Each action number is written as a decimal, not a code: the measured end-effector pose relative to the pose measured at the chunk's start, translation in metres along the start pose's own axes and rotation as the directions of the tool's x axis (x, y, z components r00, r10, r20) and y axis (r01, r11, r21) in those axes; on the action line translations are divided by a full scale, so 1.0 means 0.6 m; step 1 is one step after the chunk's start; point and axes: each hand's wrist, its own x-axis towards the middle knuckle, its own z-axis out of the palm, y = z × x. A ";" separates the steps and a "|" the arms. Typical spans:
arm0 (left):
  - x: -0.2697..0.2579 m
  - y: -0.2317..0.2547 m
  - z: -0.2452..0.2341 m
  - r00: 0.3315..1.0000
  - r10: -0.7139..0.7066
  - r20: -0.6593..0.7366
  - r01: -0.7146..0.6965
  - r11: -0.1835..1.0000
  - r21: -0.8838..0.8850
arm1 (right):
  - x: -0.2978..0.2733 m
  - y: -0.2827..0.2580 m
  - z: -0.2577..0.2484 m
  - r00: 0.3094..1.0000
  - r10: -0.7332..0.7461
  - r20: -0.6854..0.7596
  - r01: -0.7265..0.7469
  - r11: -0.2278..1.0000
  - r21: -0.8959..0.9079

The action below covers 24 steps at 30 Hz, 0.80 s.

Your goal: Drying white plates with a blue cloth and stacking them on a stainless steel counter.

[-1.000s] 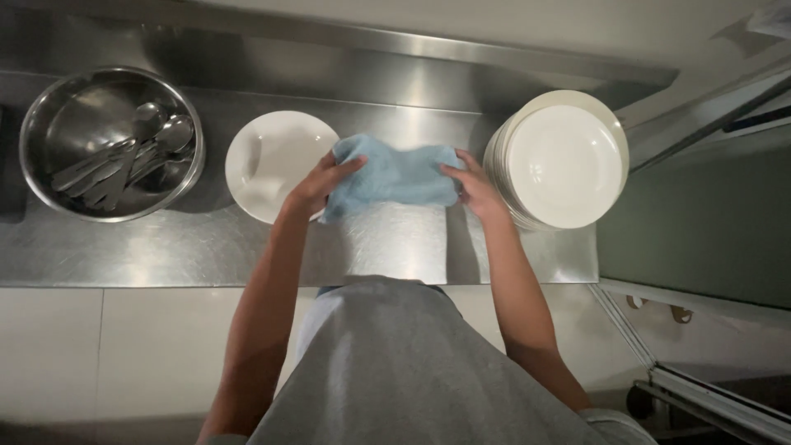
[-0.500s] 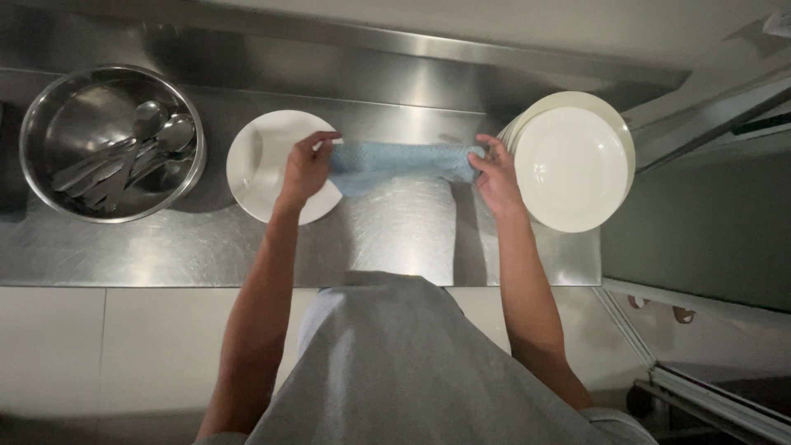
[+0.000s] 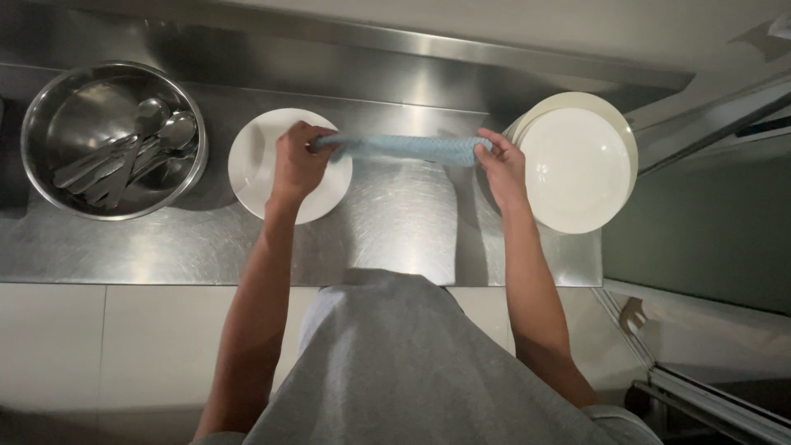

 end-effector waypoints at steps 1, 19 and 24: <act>0.000 0.001 -0.003 1.000 0.000 0.001 0.000 1.000 0.000 | -0.003 -0.010 0.008 1.000 0.000 -0.001 0.000 1.000 0.001; 0.012 -0.100 0.042 0.966 -0.238 0.102 0.251 0.770 -0.587 | -0.015 -0.050 0.031 0.958 0.188 0.216 -0.228 0.957 0.180; 0.002 -0.075 0.025 0.958 -0.224 0.178 0.285 0.804 -0.522 | -0.018 -0.042 0.030 0.984 0.175 0.041 -0.121 0.814 -0.568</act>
